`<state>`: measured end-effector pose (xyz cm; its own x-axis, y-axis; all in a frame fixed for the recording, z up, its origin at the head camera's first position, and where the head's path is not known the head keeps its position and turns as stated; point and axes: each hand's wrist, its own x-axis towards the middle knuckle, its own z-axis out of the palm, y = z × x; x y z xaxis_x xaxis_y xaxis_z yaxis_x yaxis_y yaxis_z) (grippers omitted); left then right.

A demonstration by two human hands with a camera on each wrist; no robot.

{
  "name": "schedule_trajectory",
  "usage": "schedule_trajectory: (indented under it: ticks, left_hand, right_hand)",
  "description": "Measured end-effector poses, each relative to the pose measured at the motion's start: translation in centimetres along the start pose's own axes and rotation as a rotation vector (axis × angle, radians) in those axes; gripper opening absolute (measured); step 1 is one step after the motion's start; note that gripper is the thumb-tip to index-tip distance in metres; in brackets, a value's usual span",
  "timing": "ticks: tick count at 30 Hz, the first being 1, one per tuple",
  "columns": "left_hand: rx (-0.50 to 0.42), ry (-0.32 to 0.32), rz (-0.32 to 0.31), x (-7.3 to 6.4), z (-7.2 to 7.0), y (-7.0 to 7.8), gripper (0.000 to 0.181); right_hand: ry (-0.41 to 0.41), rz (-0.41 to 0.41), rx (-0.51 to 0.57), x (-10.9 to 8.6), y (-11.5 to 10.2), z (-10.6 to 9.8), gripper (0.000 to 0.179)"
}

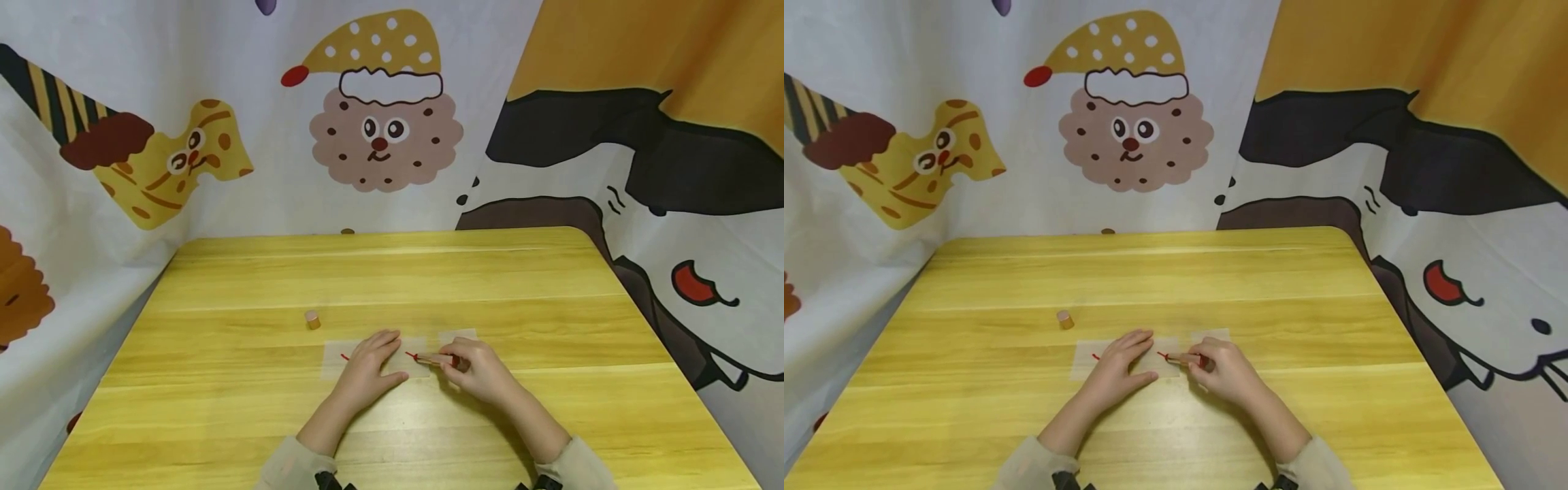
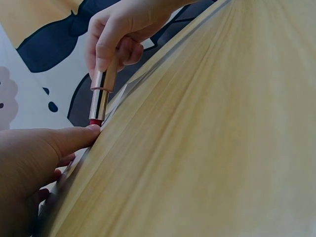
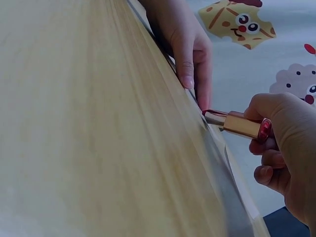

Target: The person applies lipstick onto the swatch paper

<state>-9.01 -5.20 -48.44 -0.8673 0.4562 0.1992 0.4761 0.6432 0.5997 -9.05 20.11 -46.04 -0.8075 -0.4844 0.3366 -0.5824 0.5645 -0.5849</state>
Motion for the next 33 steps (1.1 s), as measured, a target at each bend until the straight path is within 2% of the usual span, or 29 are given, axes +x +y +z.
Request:
schedule_trajectory:
  ticks: [12,19,28,33]
  left_hand:
    - [-0.009,-0.002,-0.002,0.0,0.0,0.0,0.064]
    - [-0.010,-0.005,-0.001,0.0,-0.1,0.0,0.064]
    - [-0.011,0.009,0.016,-0.1,0.0,-0.1,0.062]
    - [-0.022,0.016,0.004,0.0,-0.1,0.0,0.063]
  right_hand:
    - [0.050,0.085,0.105,-0.3,0.2,-0.3,0.015]
    - [0.097,0.087,0.111,-0.4,0.5,-0.5,0.019]
    - [0.137,0.123,0.186,-0.4,0.7,-0.6,0.020]
    - [0.174,0.093,0.206,-0.2,-0.2,-1.1,0.021]
